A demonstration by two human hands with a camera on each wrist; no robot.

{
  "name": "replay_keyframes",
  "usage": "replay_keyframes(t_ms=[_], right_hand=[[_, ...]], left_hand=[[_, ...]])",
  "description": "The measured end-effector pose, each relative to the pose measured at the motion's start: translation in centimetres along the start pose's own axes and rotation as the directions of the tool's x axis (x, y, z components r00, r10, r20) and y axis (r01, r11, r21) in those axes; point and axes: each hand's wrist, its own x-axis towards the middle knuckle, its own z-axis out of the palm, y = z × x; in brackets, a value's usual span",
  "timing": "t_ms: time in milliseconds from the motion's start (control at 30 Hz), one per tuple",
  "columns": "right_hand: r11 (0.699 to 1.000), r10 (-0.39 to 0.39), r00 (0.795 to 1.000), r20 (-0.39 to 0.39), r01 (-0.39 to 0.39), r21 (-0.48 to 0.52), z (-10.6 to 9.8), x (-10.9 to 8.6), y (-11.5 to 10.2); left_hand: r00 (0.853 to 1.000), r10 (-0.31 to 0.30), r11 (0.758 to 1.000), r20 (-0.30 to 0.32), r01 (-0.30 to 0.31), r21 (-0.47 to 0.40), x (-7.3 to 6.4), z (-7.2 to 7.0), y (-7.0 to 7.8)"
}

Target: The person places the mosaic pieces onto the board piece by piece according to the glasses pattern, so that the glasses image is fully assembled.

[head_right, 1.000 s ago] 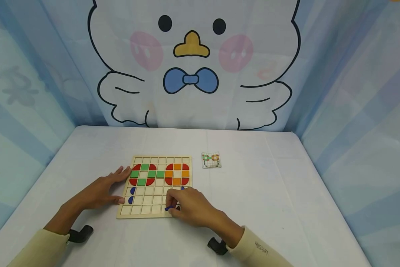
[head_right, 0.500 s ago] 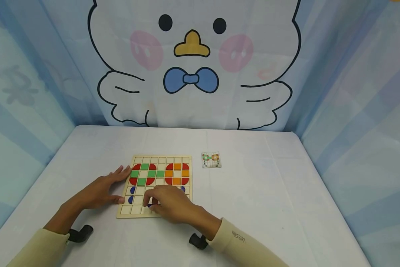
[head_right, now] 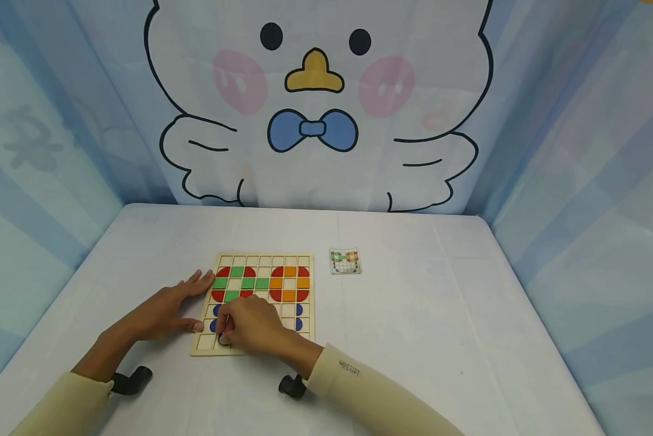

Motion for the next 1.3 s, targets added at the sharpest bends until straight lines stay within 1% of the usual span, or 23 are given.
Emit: replay_keyframes(t_ms=[100, 333, 700, 933, 1033, 1233, 1300], right_hand=[[1.000, 0.025, 1.000, 0.011, -0.024, -0.003, 0.4, 0.5, -0.2], [0.998, 0.048, 0.999, 0.012, -0.048, -0.051, 0.5, 1.0, -0.9], [0.997, 0.075, 0.997, 0.000, -0.075, -0.016, 0.7, 0.7, -1.1], [0.998, 0.065, 0.998, -0.015, -0.065, -0.019, 0.3, 0.2, -1.0], [0.997, 0.068, 0.997, -0.036, -0.069, -0.026, 0.0, -0.1, -0.9], [0.996, 0.062, 0.995, -0.082, -0.067, -0.065, -0.9, -1.3, 0.0], [0.994, 0.071, 0.993, -0.096, -0.079, -0.081, -1.2, -1.8, 0.5]], left_hand=[[1.000, 0.003, 1.000, 0.003, -0.003, 0.000, 0.1, 0.0, -0.1], [1.000, 0.008, 1.000, 0.004, -0.008, 0.007, 0.3, 0.1, -0.3], [1.000, 0.000, 1.000, 0.014, 0.000, 0.002, 0.1, -0.1, 0.0], [1.000, 0.008, 1.000, 0.001, -0.008, 0.003, 0.2, 0.0, 0.0], [1.000, 0.012, 1.000, -0.004, -0.012, 0.001, 0.2, 0.1, 0.0], [1.000, 0.009, 1.000, -0.006, -0.009, -0.002, 0.1, 0.1, 0.0], [1.000, 0.004, 1.000, -0.002, -0.004, -0.004, 0.1, 0.1, 0.0]])
